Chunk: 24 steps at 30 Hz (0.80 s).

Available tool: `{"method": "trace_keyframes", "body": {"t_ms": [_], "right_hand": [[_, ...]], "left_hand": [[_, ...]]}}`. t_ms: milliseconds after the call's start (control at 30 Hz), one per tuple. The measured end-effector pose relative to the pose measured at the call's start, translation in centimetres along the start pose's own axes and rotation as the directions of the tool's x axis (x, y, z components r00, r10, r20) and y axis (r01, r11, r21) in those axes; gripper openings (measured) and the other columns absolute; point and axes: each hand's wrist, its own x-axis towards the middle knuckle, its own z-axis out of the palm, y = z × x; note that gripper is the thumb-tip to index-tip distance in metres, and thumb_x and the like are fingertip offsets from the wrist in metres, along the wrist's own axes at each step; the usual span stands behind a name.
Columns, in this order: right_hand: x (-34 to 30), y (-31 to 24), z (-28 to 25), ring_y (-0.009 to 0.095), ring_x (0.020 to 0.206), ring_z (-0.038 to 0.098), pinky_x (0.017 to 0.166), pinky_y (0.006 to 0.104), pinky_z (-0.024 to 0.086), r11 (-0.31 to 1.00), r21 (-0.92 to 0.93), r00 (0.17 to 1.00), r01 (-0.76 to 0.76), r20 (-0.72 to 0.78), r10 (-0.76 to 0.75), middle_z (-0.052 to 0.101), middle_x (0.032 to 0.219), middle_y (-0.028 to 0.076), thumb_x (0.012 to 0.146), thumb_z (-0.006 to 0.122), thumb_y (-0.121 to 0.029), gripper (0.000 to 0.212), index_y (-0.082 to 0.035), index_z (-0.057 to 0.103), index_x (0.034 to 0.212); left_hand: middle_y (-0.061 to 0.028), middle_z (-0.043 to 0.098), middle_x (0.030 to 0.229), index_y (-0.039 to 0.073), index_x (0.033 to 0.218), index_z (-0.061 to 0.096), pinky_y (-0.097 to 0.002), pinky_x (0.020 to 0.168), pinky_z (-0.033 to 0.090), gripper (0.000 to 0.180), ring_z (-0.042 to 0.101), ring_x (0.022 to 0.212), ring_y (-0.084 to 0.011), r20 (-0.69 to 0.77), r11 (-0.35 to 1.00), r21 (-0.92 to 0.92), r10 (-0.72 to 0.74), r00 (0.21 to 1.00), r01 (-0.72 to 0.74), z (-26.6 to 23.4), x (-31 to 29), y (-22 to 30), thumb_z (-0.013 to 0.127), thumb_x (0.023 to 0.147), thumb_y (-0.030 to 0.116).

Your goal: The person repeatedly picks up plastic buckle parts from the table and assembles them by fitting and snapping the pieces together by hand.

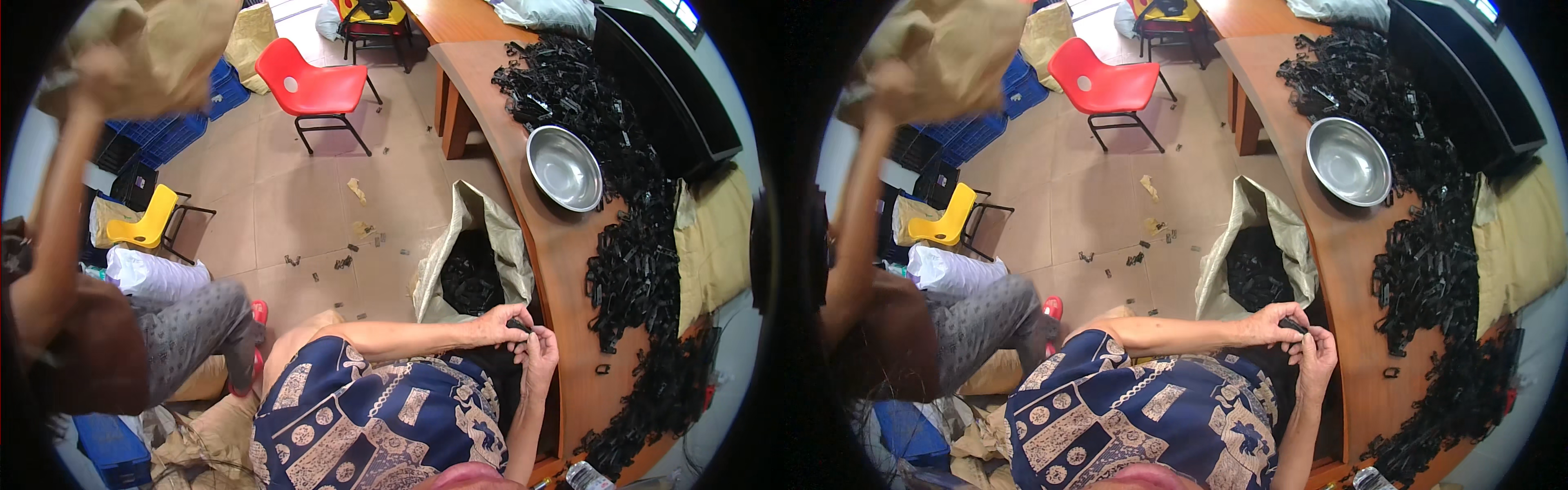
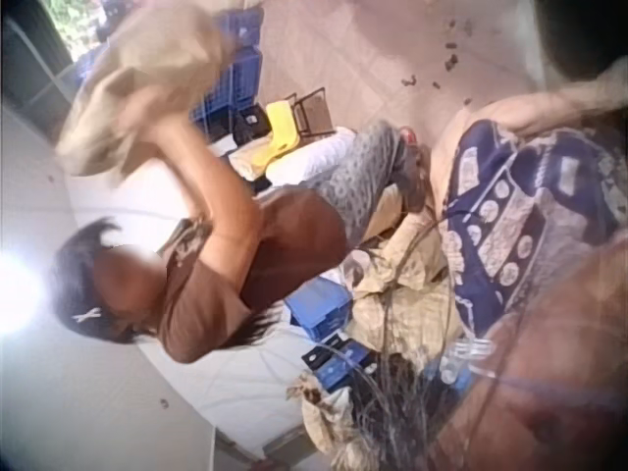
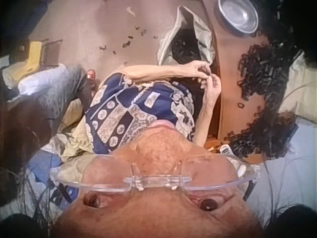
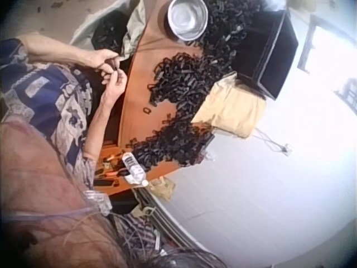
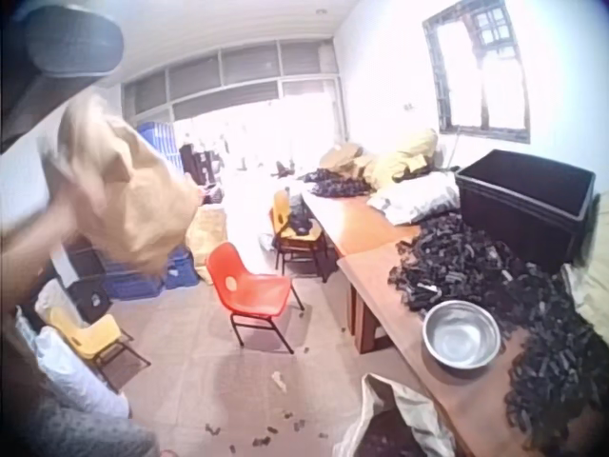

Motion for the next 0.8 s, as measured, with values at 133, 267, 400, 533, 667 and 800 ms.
{"method": "trace_keyframes", "body": {"t_ms": [133, 267, 400, 533, 667, 800], "right_hand": [[-1.5, -1.3, -1.0, 0.01, 0.063, 0.058, 0.047, 0.0187, 0.046, 0.995, -0.014, 0.994, 0.096, -0.048, -0.097, 0.056, 0.09, 0.006, 0.093, 0.058, -0.009, 0.019, 0.001, 0.053, 0.108], [-3.6, -3.7, -3.9, 0.009, 0.058, 0.053, 0.048, 0.0203, 0.042, 0.989, -0.113, 0.976, 0.098, -0.181, -0.118, 0.054, 0.071, 0.004, 0.093, 0.053, -0.006, 0.012, 0.001, 0.055, 0.103], [-5.1, -3.8, -7.9, 0.008, 0.06, 0.053, 0.051, 0.0204, 0.041, 0.987, -0.089, 0.94, 0.133, -0.303, -0.154, 0.057, 0.073, 0.004, 0.093, 0.056, -0.007, 0.012, 0.001, 0.057, 0.102], [-7.2, -3.5, -12.4, 0.005, 0.065, 0.055, 0.053, 0.0186, 0.043, 0.972, -0.053, 0.864, 0.227, -0.449, -0.226, 0.058, 0.077, 0.0, 0.093, 0.057, -0.007, 0.01, -0.001, 0.059, 0.1], [-8.5, -4.0, -18.3, 0.007, 0.067, 0.057, 0.059, 0.0209, 0.046, 0.957, -0.271, 0.675, 0.099, -0.689, -0.265, 0.059, 0.078, 0.001, 0.091, 0.059, -0.006, 0.01, -0.001, 0.06, 0.099], [-6.7, -4.9, -23.8, 0.021, 0.072, 0.062, 0.062, 0.0309, 0.048, 0.72, -0.693, 0.58, -0.042, -0.604, -0.547, 0.06, 0.083, 0.011, 0.087, 0.06, -0.008, 0.014, -0.001, 0.058, 0.099]], "left_hand": [[-0.0041, 0.059, 0.084, 0.003, 0.098, 0.058, -0.0241, 0.059, 0.047, 0.016, 0.059, 0.068, -0.0092, -0.232, 0.894, 0.355, 0.368, 0.9, -0.274, -2.0, 0.6, 1.7, 0.065, 0.086, 0.011], [-0.0076, 0.06, 0.082, 0.003, 0.091, 0.061, -0.0312, 0.07, 0.048, 0.009, 0.059, 0.079, -0.0153, -0.365, 0.726, 0.666, 0.515, 0.776, -0.168, -4.5, 0.7, 4.6, 0.062, 0.087, 0.011], [-0.0129, 0.061, 0.11, 0.002, 0.096, 0.062, -0.0341, 0.09, 0.043, 0.013, 0.056, 0.101, -0.0233, -0.152, 0.376, 0.907, 0.713, 0.685, -0.19, -4.7, 2.3, 6.4, 0.058, 0.092, 0.014], [-0.0143, 0.062, 0.102, -0.001, 0.094, 0.06, -0.0346, 0.089, 0.043, 0.01, 0.057, 0.095, -0.0252, -0.127, 0.431, 0.857, 0.706, 0.697, -0.281, -3.3, 3.8, 6.1, 0.059, 0.091, 0.008], [-0.0134, 0.062, 0.096, -0.001, 0.092, 0.06, -0.0335, 0.079, 0.047, 0.005, 0.059, 0.085, -0.0244, 0.118, 0.386, 0.828, 0.59, 0.799, -0.407, 3.6, 7.2, 7.9, 0.057, 0.089, 0.002], [-0.0139, 0.062, 0.082, -0.002, 0.091, 0.06, -0.0297, 0.068, 0.049, 0.01, 0.062, 0.073, -0.0239, 0.454, 0.306, 0.759, 0.385, 0.804, -0.575, 12.5, 13.3, 8.6, 0.063, 0.082, -0.004]]}}
